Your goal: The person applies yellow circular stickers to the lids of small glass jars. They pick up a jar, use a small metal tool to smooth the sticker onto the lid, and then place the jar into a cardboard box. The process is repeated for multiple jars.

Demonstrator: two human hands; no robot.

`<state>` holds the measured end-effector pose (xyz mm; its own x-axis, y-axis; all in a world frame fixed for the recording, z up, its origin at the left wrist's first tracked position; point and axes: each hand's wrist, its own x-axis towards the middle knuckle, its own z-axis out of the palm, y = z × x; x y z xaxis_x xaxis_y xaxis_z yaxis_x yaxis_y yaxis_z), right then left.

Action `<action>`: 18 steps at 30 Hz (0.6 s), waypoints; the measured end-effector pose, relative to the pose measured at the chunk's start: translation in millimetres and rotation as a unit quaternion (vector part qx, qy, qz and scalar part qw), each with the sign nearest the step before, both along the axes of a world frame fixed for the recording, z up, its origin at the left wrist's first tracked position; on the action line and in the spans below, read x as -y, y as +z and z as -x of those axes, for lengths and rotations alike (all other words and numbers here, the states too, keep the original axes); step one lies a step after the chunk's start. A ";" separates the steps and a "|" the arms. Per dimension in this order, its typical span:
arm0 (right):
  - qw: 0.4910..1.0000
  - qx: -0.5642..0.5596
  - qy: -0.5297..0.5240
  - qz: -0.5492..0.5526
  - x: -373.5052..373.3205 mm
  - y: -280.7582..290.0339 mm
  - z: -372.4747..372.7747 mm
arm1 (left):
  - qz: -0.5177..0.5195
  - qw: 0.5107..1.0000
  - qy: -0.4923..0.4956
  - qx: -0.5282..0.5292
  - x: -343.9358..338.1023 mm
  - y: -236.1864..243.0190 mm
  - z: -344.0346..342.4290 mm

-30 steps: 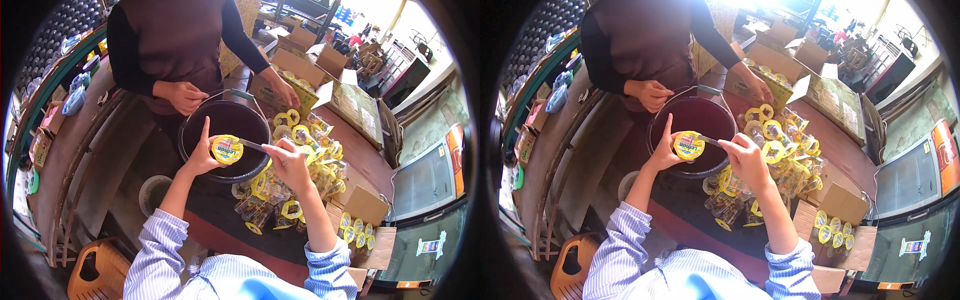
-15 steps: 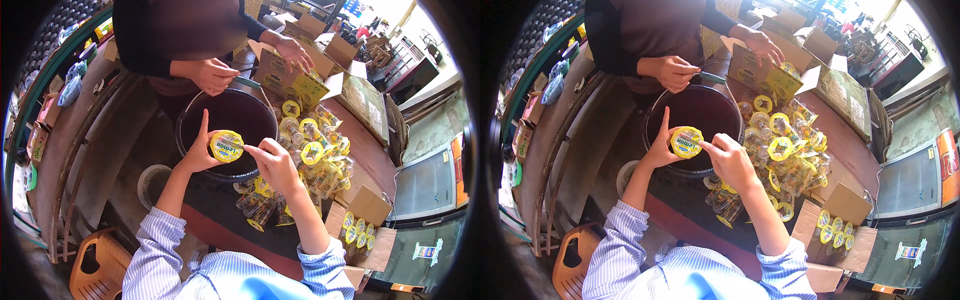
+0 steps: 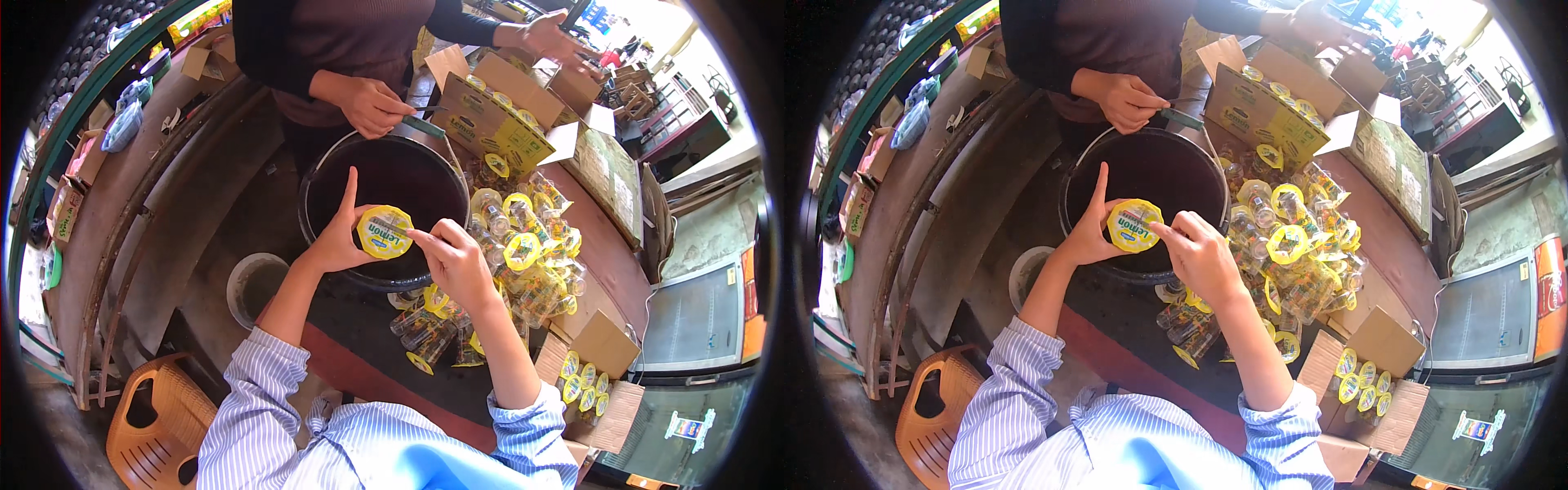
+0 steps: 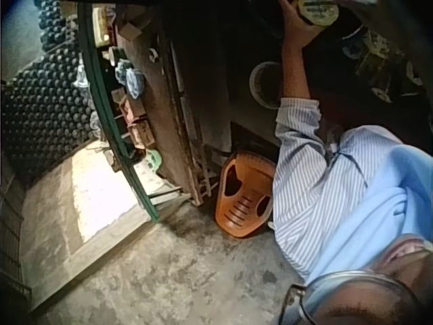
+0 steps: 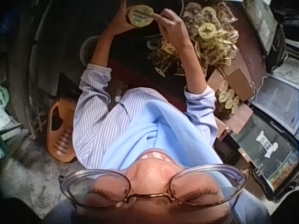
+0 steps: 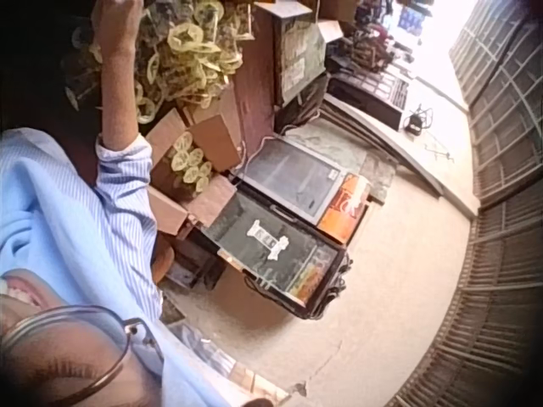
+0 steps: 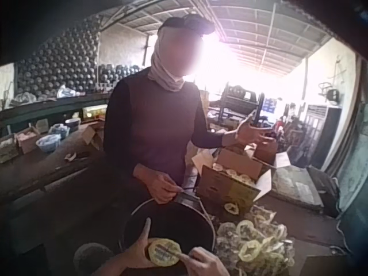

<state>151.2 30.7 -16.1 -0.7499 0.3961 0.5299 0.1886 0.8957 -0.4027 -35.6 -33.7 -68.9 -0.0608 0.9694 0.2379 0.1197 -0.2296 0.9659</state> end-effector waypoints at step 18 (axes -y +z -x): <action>0.998 0.041 0.049 -0.031 -8.9 12.5 7.2 | 0.005 0.999 -0.013 -0.034 0.5 1.2 2.7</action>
